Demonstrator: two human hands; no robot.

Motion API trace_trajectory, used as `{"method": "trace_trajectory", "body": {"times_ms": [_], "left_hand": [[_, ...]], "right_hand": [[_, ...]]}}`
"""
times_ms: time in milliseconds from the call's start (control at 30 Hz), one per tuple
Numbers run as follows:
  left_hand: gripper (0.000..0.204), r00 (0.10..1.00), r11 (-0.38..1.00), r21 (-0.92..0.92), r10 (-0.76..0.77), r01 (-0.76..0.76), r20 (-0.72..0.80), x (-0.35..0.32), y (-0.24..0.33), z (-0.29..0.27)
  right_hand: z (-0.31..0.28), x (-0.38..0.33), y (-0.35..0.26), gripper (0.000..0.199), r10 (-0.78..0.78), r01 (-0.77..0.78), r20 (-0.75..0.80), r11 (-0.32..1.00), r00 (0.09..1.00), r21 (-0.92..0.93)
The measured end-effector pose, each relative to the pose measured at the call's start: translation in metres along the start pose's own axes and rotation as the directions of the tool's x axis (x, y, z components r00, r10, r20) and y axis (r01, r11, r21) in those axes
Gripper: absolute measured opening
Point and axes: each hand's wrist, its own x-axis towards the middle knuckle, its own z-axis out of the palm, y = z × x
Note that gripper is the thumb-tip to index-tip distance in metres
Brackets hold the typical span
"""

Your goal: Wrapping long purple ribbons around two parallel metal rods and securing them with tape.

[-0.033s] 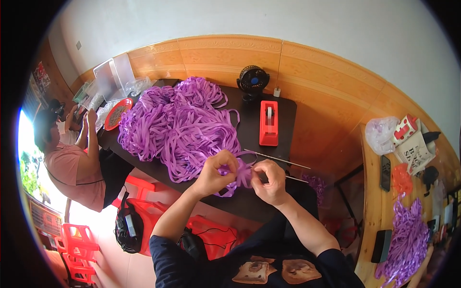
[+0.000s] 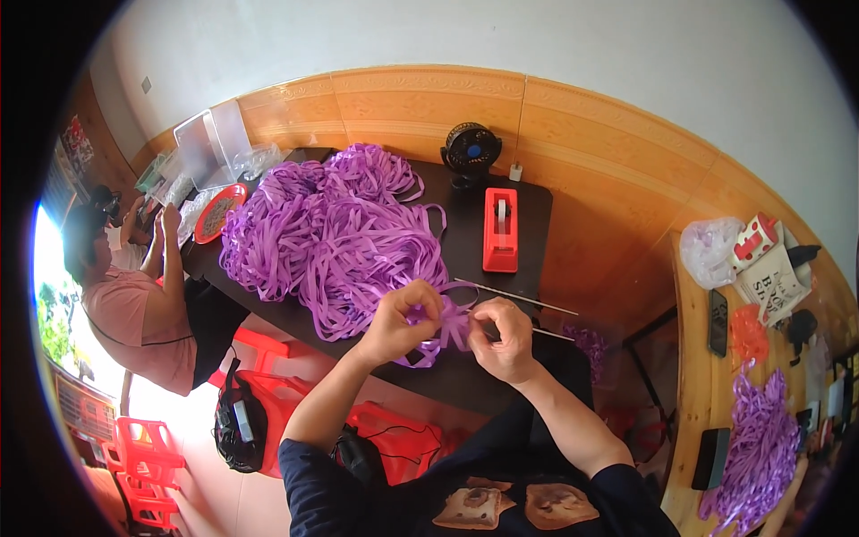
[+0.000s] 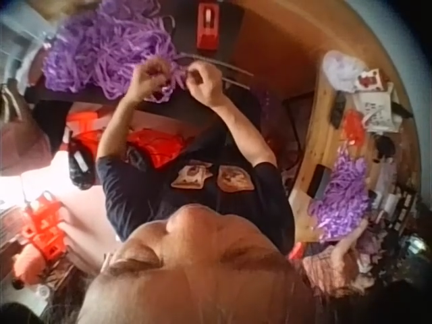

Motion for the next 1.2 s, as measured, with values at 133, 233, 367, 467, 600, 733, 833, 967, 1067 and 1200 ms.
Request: {"method": "trace_trajectory", "body": {"times_ms": [133, 233, 367, 467, 600, 733, 833, 967, 1067, 1200], "left_hand": [[0.019, 0.988, 0.864, -0.497, -0.134, 0.079, -0.075, 0.002, -0.008, -0.008], [0.014, 0.969, 0.76, -0.65, -0.159, -0.003, -0.19, 0.003, -0.014, -0.015], [0.015, 0.95, 0.715, -0.693, -0.145, -0.092, -0.276, 0.004, -0.022, -0.026], [0.013, 0.939, 0.683, -0.722, -0.163, -0.114, -0.302, 0.007, -0.019, -0.032], [0.011, 0.926, 0.646, -0.74, -0.137, -0.186, -0.353, 0.018, -0.007, -0.048], [0.012, 0.907, 0.628, -0.733, -0.099, -0.262, -0.409, 0.033, 0.004, -0.058], [0.013, 0.89, 0.562, -0.776, -0.142, -0.287, -0.433, 0.04, -0.001, -0.078], [0.025, 0.85, 0.581, -0.74, -0.15, -0.338, -0.505, 0.05, 0.002, -0.119], [0.037, 0.785, 0.636, -0.674, -0.168, -0.376, -0.597, 0.074, 0.015, -0.141], [0.036, 0.782, 0.701, -0.596, -0.089, -0.391, -0.617, 0.098, 0.025, -0.165]], "right_hand": [[-0.006, -0.013, 0.006, 0.026, 0.233, -0.225, -0.051, 0.966, 0.971, 0.125], [-0.011, -0.018, 0.008, 0.026, 0.387, -0.361, -0.061, 0.899, 0.92, 0.25], [-0.014, -0.029, 0.01, 0.024, 0.563, -0.525, 0.016, 0.759, 0.826, 0.384], [-0.016, -0.032, 0.006, 0.021, 0.597, -0.558, 0.059, 0.705, 0.8, 0.438], [-0.02, -0.029, 0.0, 0.016, 0.536, -0.52, 0.067, 0.77, 0.841, 0.369], [-0.024, -0.028, 0.0, 0.015, 0.411, -0.417, 0.072, 0.885, 0.909, 0.208], [-0.03, -0.033, -0.002, 0.016, 0.353, -0.354, 0.031, 0.925, 0.935, 0.135], [-0.038, -0.043, -0.002, 0.018, 0.323, -0.326, 0.048, 0.94, 0.945, 0.096], [-0.046, -0.048, -0.004, 0.019, 0.323, -0.325, 0.038, 0.941, 0.946, 0.092], [-0.053, -0.053, -0.004, 0.021, 0.295, -0.295, 0.005, 0.953, 0.955, 0.071]]}}
